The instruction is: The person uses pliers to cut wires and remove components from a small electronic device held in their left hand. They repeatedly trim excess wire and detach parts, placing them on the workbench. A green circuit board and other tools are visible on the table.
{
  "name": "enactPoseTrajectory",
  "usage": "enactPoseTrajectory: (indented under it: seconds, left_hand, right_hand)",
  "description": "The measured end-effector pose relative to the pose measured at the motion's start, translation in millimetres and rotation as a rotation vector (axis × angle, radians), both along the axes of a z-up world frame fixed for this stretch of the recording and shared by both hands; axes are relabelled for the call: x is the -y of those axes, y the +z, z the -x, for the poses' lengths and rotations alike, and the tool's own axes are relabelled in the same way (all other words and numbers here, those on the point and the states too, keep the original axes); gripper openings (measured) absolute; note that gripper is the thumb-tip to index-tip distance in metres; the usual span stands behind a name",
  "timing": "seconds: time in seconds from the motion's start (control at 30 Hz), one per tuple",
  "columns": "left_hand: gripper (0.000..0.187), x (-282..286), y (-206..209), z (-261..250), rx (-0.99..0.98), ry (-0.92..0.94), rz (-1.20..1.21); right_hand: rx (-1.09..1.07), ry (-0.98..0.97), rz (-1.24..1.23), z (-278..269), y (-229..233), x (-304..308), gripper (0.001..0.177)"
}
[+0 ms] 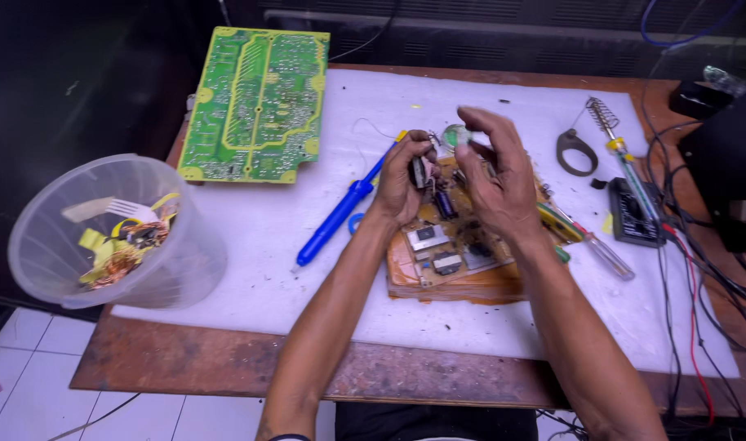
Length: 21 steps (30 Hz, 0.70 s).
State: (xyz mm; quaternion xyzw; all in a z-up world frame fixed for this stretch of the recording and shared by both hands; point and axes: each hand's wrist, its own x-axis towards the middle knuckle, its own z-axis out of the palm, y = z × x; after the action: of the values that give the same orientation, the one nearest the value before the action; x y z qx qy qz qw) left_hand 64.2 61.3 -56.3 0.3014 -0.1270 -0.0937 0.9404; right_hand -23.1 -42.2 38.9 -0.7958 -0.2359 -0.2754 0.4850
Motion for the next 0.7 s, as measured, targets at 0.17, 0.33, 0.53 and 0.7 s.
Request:
enactPoseTrajectory:
  seconds: [0.17, 0.33, 0.53, 0.7]
  left_hand:
    - [0.008, -4, 14, 15, -0.018, -0.017, -0.044]
    - [0.009, -14, 15, 17, -0.021, -0.028, -0.054]
    - [0.02, -14, 18, 19, 0.082, 0.067, -0.206]
    - [0.039, -17, 19, 19, 0.309, 0.117, -0.566]
  right_hand:
    - [-0.394, 0.166, -0.036, 4, -36, 16, 0.052]
    - [-0.352, 0.216, -0.193, -6, -55, 20, 0.037]
    - [-0.314, 0.149, -0.468, 4, -52, 21, 0.031]
    - [-0.294, 0.203, -0.535, -1, -55, 28, 0.034]
